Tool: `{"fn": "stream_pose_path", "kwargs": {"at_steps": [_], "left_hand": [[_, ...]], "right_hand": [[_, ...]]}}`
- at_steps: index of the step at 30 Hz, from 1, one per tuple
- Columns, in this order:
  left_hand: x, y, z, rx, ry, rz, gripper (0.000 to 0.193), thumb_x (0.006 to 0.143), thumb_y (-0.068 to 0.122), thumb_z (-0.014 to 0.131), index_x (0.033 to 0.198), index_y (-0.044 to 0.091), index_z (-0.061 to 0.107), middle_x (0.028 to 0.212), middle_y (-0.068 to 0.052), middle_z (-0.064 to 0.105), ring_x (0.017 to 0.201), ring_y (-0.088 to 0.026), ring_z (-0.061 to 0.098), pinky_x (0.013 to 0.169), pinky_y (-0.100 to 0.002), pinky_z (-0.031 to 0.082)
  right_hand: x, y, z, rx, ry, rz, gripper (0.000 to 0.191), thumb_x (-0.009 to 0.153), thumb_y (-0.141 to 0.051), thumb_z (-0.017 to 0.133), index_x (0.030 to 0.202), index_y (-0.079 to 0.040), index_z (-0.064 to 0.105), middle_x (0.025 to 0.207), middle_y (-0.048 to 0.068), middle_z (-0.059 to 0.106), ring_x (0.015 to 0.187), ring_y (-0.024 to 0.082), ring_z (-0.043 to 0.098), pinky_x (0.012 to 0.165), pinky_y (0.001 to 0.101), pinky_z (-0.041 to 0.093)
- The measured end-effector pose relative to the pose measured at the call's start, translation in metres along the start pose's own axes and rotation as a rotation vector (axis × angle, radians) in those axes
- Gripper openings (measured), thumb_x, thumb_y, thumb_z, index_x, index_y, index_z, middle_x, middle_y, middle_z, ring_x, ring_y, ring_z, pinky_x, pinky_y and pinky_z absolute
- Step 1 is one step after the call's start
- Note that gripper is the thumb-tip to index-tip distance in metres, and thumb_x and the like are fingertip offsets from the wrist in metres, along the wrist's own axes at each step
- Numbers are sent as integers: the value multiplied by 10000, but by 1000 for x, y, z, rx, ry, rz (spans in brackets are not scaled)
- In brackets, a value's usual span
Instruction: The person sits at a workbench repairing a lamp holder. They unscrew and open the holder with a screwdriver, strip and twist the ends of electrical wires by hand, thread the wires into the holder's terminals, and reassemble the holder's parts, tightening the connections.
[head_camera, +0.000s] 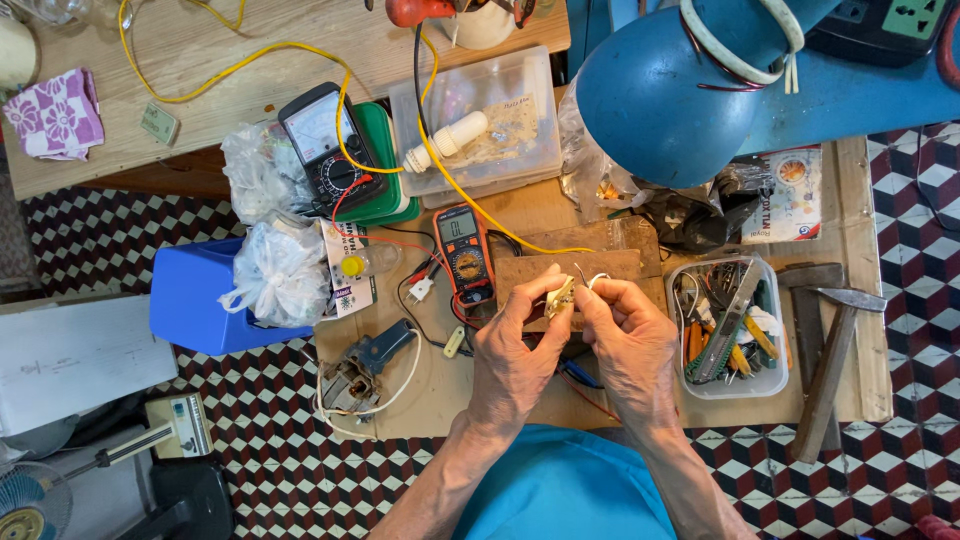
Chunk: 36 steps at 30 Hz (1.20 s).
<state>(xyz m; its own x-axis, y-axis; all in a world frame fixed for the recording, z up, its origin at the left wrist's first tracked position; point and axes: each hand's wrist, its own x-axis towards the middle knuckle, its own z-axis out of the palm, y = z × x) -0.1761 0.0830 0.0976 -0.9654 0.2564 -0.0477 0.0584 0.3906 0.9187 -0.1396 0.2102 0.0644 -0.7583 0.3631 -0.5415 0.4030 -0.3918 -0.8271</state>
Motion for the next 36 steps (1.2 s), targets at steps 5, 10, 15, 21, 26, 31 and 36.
{"fn": "stream_pose_path", "kwargs": {"at_steps": [5, 10, 15, 21, 26, 31, 36], "left_hand": [[-1, 3, 0, -61, -3, -137, 335, 977, 133, 684, 1295, 57, 611, 1213, -117, 764, 1068, -190, 781, 877, -301, 644], [-2, 6, -1, -176, -3, -186, 349, 971, 135, 679, 1304, 50, 616, 1151, -117, 778, 1042, -158, 768, 863, -284, 636], [-3, 2, 1, -211, -1, -204, 333, 978, 142, 678, 1291, 40, 626, 1128, -102, 765, 981, -132, 747, 820, -275, 636], [-6, -5, 5, -424, 15, -265, 293, 998, 96, 657, 1276, 18, 607, 1172, -101, 734, 1020, -108, 703, 868, -255, 610], [-4, -7, 6, -552, 26, -299, 308, 994, 56, 654, 1286, -6, 578, 1222, -130, 705, 1073, -122, 676, 921, -266, 583], [-1, -6, 3, -532, 20, -296, 345, 984, 74, 659, 1304, 8, 550, 1286, -130, 706, 1131, -125, 686, 966, -267, 585], [0, -8, 2, -458, 8, -301, 351, 978, 80, 665, 1303, 4, 554, 1287, -134, 713, 1113, -116, 680, 941, -263, 588]], "right_hand": [[-1, 3, -2, -15, -23, -40, 182, 966, -141, 708, 1094, -12, 696, 809, -33, 651, 666, 16, 533, 556, 172, 415], [-3, 6, -3, -48, -26, -116, 177, 974, -105, 710, 1116, 0, 696, 867, -11, 671, 718, 24, 559, 618, 178, 461], [-5, 7, -2, -80, -53, -167, 192, 965, -84, 700, 1138, -3, 674, 958, 9, 717, 847, 30, 649, 736, 185, 547], [-7, 8, 0, -151, -29, -200, 192, 965, -80, 708, 1139, -8, 672, 958, 0, 706, 848, 24, 627, 732, 175, 532], [-7, 7, 0, 56, -47, -28, 189, 968, -104, 696, 1136, -25, 659, 852, -12, 655, 686, 28, 544, 548, 173, 410], [-7, 3, 4, 84, -30, -2, 186, 957, -106, 701, 1125, -37, 661, 845, -10, 637, 681, 30, 552, 532, 177, 408], [-7, -4, 3, 94, 29, 1, 189, 968, -147, 685, 1117, -35, 653, 868, -18, 645, 675, 34, 551, 547, 182, 419]]}}
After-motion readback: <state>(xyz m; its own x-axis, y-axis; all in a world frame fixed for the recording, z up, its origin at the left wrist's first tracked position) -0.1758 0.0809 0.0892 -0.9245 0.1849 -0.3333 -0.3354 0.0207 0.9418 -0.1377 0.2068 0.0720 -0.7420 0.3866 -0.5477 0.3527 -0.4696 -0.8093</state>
